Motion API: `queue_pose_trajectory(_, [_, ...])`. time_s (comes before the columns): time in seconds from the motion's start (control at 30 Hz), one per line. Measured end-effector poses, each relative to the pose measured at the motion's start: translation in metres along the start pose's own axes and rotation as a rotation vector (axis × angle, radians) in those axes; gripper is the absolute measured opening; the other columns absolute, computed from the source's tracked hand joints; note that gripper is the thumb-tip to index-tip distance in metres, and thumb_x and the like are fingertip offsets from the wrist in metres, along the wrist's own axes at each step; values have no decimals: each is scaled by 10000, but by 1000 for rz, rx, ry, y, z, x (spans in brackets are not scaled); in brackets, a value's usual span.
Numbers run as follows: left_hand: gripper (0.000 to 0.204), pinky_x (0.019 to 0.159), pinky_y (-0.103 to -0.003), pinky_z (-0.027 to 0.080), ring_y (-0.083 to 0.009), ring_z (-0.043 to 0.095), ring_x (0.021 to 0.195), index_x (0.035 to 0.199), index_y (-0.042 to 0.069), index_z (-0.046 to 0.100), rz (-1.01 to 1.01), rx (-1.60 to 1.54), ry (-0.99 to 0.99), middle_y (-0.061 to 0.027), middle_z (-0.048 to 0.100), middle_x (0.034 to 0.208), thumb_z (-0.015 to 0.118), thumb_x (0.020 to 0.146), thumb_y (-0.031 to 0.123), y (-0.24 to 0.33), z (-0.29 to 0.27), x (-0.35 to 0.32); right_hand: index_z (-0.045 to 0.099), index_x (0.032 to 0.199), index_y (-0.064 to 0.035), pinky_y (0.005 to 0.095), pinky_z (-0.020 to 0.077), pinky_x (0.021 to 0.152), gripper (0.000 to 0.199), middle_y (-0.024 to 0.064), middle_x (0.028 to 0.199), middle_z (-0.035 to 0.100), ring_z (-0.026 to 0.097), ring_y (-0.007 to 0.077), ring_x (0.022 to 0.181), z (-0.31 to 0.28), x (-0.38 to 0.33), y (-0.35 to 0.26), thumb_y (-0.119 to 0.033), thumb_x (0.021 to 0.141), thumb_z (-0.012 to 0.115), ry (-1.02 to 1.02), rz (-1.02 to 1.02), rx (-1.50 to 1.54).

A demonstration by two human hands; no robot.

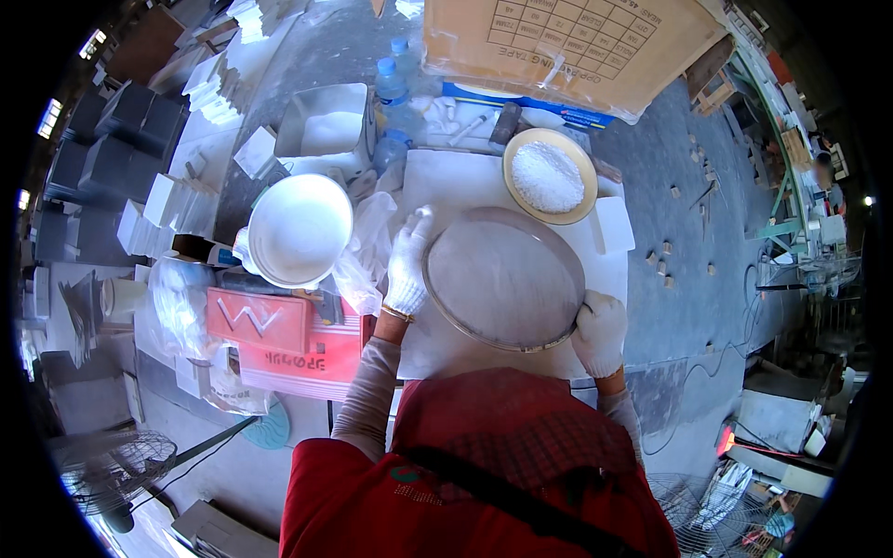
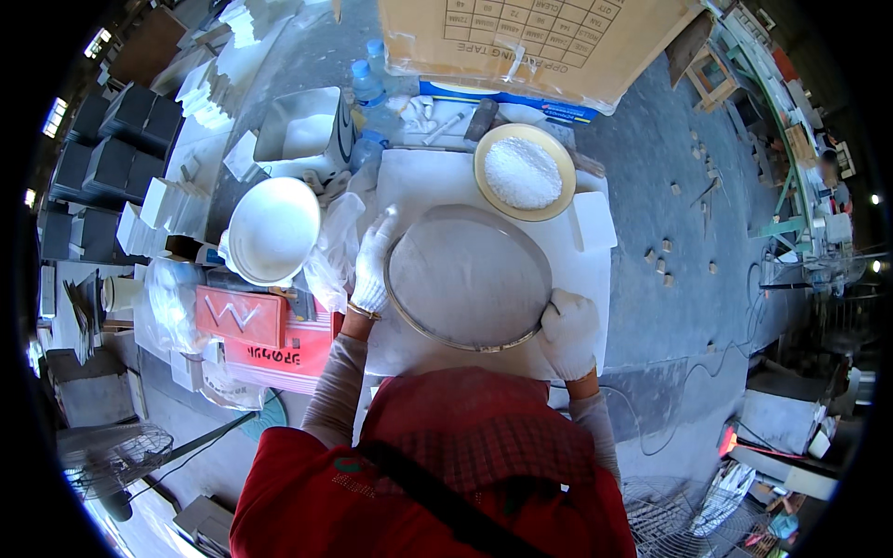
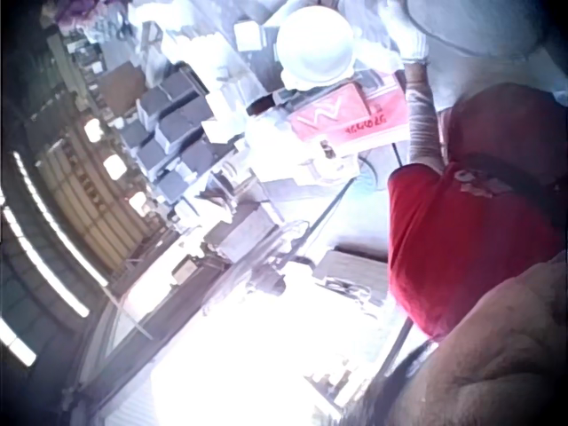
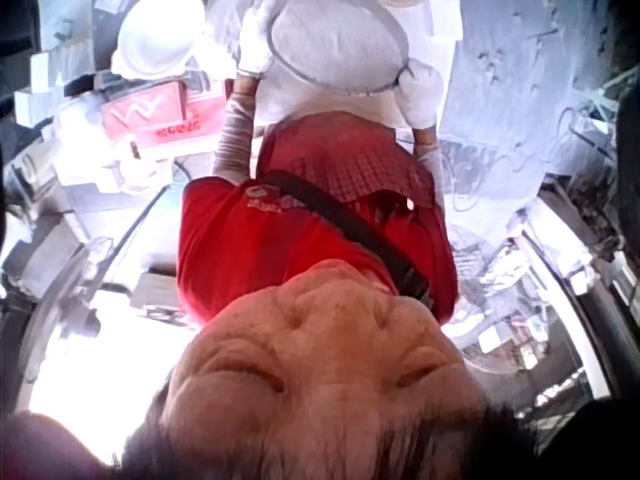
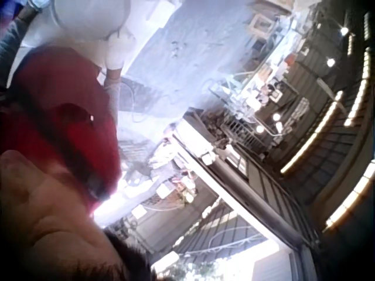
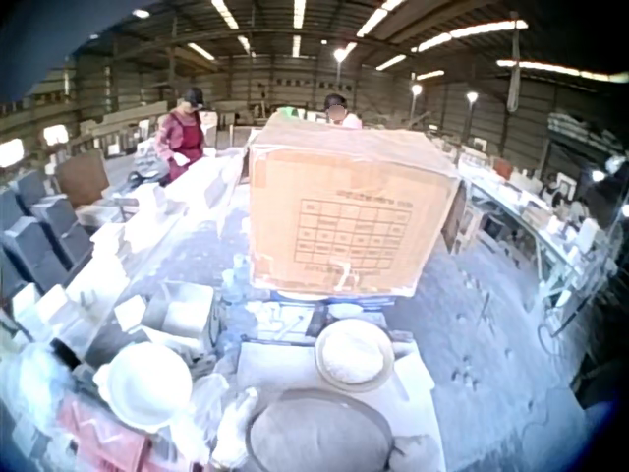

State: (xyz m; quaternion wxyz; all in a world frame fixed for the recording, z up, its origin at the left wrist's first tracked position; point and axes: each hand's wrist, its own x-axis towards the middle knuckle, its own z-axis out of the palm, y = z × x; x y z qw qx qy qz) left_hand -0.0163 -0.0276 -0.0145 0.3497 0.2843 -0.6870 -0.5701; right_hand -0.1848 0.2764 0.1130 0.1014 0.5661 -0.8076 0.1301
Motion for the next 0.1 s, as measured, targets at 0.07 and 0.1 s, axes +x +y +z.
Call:
queue_pose_trajectory(0.07, [625, 1224, -452, 391, -395, 533, 1442, 1583, 102, 563, 216, 317, -168, -207, 554, 1594, 700, 1015, 325, 2, -14, -7, 511, 681, -59, 502, 426, 634, 207, 108, 825, 565, 589, 376, 752, 6, -4, 5, -83, 595, 698, -7, 32, 10])
queue_pose_trajectory(0.1, [625, 1224, -452, 391, -395, 533, 1442, 1583, 102, 563, 215, 316, -163, -207, 554, 1594, 700, 1015, 325, 1, -14, -8, 511, 681, -59, 502, 426, 634, 207, 108, 825, 565, 589, 376, 752, 8, -5, 6, -83, 595, 698, -9, 27, 10])
